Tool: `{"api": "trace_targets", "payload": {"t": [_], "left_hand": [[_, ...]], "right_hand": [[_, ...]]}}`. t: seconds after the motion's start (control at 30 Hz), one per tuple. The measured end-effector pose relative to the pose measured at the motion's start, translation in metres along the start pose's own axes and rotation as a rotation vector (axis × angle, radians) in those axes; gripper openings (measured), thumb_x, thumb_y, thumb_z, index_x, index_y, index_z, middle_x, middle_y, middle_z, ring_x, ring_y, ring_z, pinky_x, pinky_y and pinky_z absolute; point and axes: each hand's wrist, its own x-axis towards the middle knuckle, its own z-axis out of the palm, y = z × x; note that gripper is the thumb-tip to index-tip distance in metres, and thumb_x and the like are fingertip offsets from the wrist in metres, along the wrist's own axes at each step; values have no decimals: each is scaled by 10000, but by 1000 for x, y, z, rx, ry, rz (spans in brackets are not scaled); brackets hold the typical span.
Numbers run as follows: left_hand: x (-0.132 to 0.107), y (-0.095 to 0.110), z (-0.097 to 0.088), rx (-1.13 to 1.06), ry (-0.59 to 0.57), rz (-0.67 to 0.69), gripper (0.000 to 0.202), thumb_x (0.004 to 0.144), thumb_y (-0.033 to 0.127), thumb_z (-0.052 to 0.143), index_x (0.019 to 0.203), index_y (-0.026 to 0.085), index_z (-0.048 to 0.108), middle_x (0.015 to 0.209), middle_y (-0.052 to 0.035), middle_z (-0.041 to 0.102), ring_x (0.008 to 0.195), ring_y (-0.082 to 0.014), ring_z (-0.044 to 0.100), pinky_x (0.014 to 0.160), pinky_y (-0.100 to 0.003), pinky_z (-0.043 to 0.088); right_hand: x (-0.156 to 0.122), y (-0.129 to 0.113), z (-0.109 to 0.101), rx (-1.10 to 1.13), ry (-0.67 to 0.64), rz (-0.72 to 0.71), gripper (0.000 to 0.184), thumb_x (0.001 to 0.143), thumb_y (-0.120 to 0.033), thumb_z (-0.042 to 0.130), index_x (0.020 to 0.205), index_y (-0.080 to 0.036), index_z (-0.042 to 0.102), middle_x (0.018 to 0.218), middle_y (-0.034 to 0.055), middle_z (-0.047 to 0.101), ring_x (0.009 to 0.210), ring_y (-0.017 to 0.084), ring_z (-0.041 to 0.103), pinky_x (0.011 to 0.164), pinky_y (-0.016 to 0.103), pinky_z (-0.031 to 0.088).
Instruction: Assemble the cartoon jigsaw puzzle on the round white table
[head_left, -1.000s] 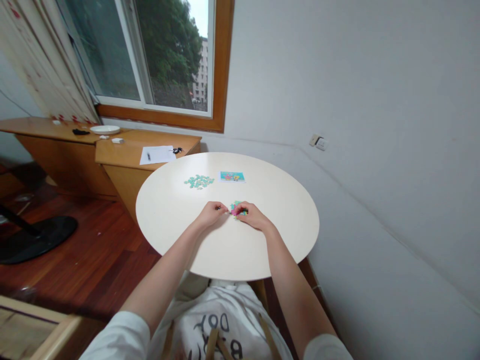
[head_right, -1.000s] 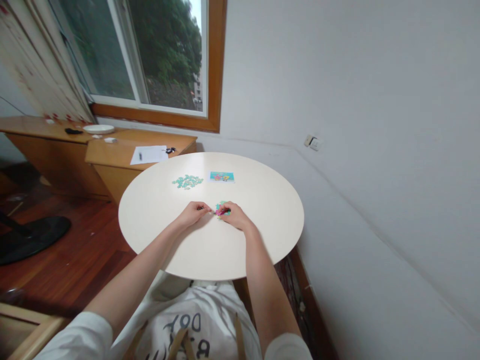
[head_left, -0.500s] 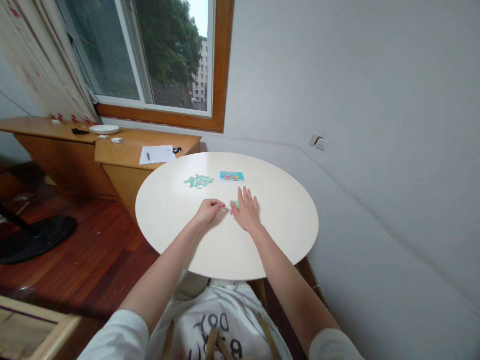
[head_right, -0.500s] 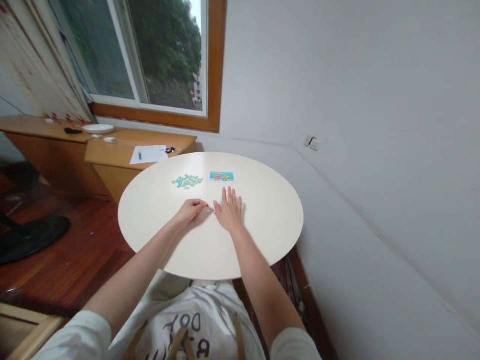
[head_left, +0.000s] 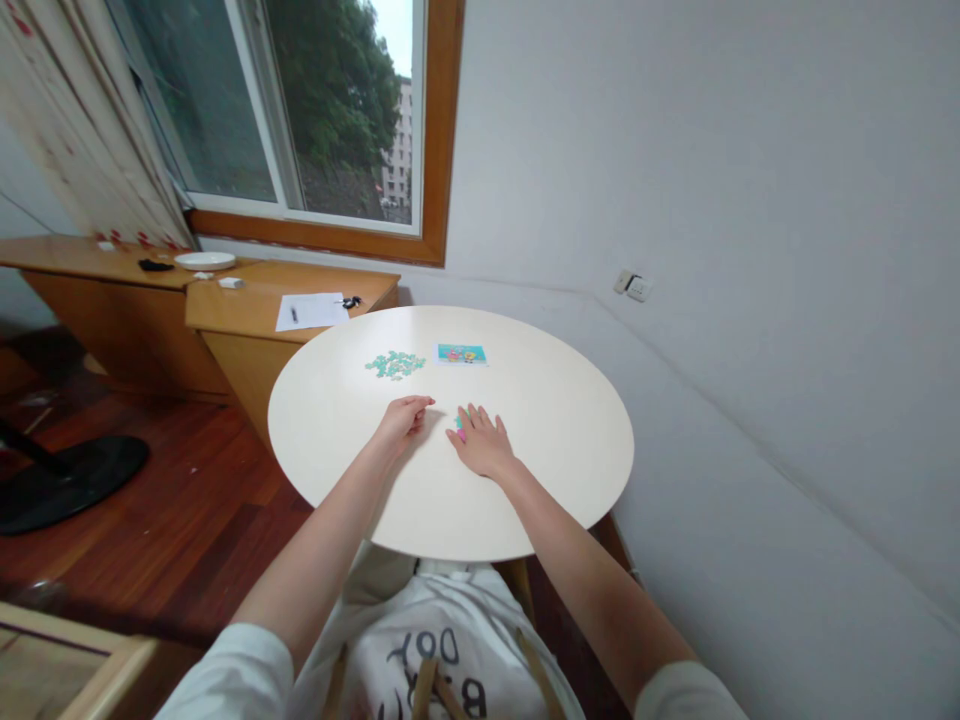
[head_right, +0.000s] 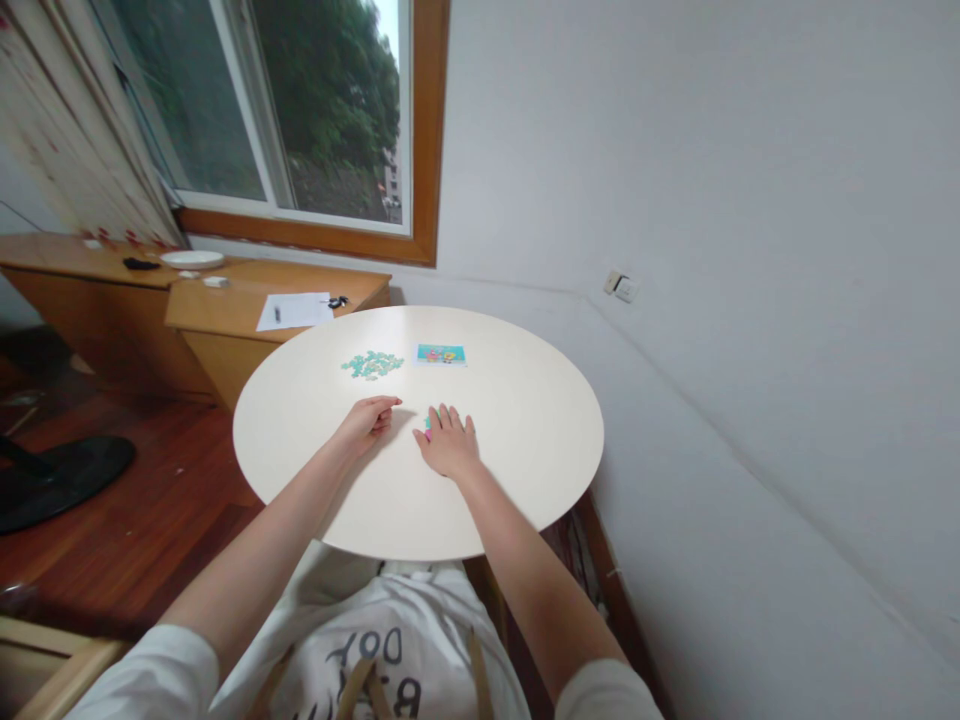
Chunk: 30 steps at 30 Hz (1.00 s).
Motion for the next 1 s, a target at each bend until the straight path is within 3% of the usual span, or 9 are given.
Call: {"api": "trace_targets", "payload": {"t": [0.17,0.27,0.43,0.53,0.6,0.73,0.8,0.87,1.0], "left_hand": [[4,2,-1,-140,33,-49,54,713,95,573,659,88,565,376,98,296,302,-5,203,327,-148,115],[6,5,-4,-292,47,-118,94,750,70,537,663,107,529,381,105,279,294,-5,197,310,-133,119],[6,10,-9,-561,59,-243,175,817,53,443,667,139,469,392,105,265,278,-13,201,287,-132,125],[5,13,-11,-674,61,-268,195,834,53,395,673,147,453,401,98,276,273,-20,218,280,-134,143],[5,13,-13,-724,55,-277,189,832,57,385,682,148,455,408,92,281,276,-27,227,279,-140,155],[5,13,-15,-782,55,-292,166,824,70,387,698,146,465,423,87,273,287,-38,234,282,-147,169],[6,13,-15,-804,56,-301,160,827,79,383,709,143,471,433,86,270,293,-39,229,286,-148,175],[6,12,-16,-828,49,-314,158,826,84,378,713,142,472,440,85,268,300,-42,223,290,-149,179],[7,12,-14,-868,62,-328,151,808,64,369,727,137,473,450,73,295,315,-46,245,306,-147,216]], "right_hand": [[-26,-3,-1,34,-27,-43,662,899,-545,153,1443,-168,166,1515,78,126,1393,239,78,1103,484,50],[-28,-1,-28,101,-156,-50,735,873,-616,132,1445,-154,159,1511,99,127,1393,247,89,1107,469,69],[-11,-2,-109,113,333,-55,738,869,-619,55,1454,-169,73,1522,89,79,1398,238,25,1106,488,16],[-3,-7,-128,53,503,-106,725,874,-608,43,1453,-173,1,1526,83,46,1398,242,-2,1098,508,11],[-3,-11,-113,7,476,-108,724,875,-603,44,1452,-169,-19,1528,75,28,1398,234,-24,1100,500,3],[-7,-9,-42,-22,67,-23,750,868,-607,31,1452,-139,87,1521,83,94,1398,227,29,1108,471,25],[-7,-5,-14,-15,-32,20,757,860,-625,46,1449,-157,122,1520,63,112,1395,239,53,1105,484,43],[-7,-1,0,-24,-27,23,756,855,-635,49,1450,-174,118,1522,51,104,1395,236,44,1104,488,37],[-3,1,0,-25,-23,19,747,856,-631,39,1449,-185,124,1523,49,103,1395,229,45,1102,488,27]]}}
